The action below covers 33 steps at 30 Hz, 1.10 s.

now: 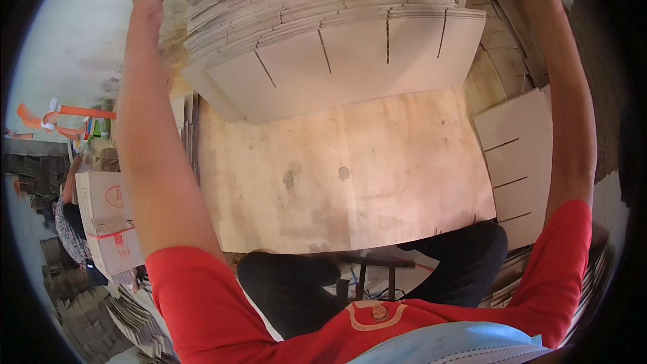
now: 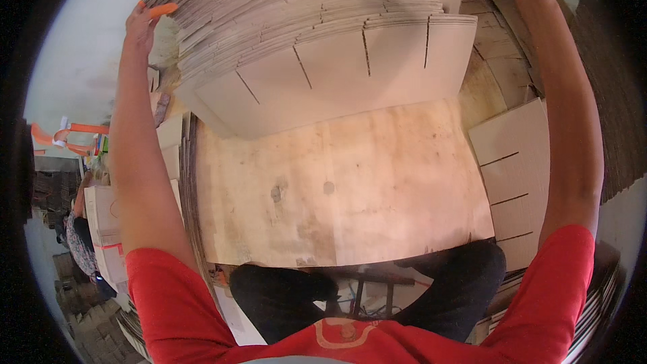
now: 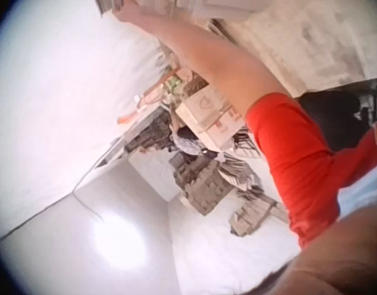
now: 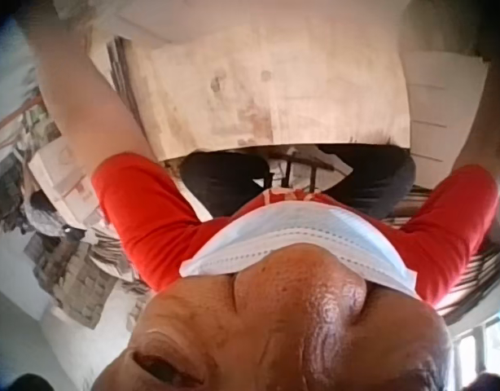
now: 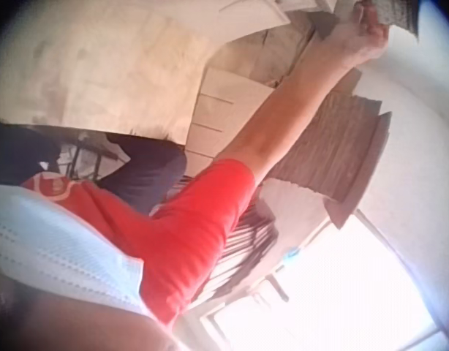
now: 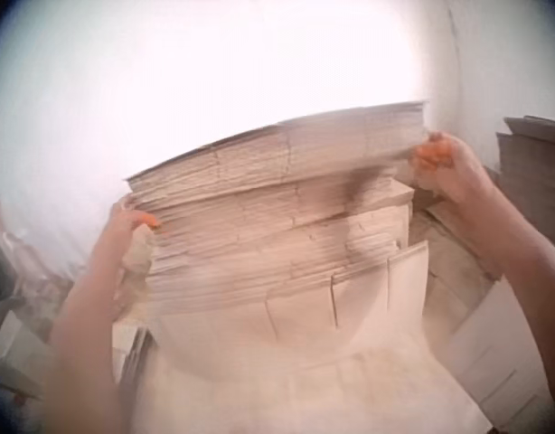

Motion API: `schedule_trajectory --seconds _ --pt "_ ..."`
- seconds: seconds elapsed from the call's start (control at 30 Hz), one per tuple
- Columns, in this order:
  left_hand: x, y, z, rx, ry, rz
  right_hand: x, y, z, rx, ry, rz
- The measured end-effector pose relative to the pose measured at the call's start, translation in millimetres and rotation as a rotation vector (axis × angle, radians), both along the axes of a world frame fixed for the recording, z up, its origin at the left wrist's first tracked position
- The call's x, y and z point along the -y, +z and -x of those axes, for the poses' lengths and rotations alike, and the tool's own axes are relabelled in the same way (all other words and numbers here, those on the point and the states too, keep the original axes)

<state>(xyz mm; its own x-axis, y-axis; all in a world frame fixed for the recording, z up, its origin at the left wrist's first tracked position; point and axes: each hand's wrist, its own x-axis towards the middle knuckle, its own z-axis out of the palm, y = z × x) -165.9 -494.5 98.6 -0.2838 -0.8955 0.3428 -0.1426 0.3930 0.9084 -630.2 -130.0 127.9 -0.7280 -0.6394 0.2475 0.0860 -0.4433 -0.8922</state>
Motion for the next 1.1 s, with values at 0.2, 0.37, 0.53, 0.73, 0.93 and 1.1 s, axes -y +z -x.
schedule_trajectory --seconds 0.2,0.37,0.53,0.73,0.93,1.1 --pt "-21 5 6 -0.149 0.02 -0.042 -1 -10 -6 -0.135 0.202 0.051" --pt "-32 3 -37 -0.329 -0.106 -0.094 -23 -9 -65 -0.209 0.0 0.102" --pt "-65 -39 -58 -0.66 -0.276 -0.154 -97 -90 89 -0.21 0.311 0.13" --pt "-89 -52 -83 -0.622 -0.281 -0.156 -77 -97 24 -0.05 0.246 0.089" --pt "-199 -40 -106 -0.583 -0.123 -0.064 -141 -100 -23 -0.045 0.183 0.11" --pt "-316 -110 -209 -0.42 0.259 -0.227 -278 -134 -101 -0.248 0.172 -0.067"
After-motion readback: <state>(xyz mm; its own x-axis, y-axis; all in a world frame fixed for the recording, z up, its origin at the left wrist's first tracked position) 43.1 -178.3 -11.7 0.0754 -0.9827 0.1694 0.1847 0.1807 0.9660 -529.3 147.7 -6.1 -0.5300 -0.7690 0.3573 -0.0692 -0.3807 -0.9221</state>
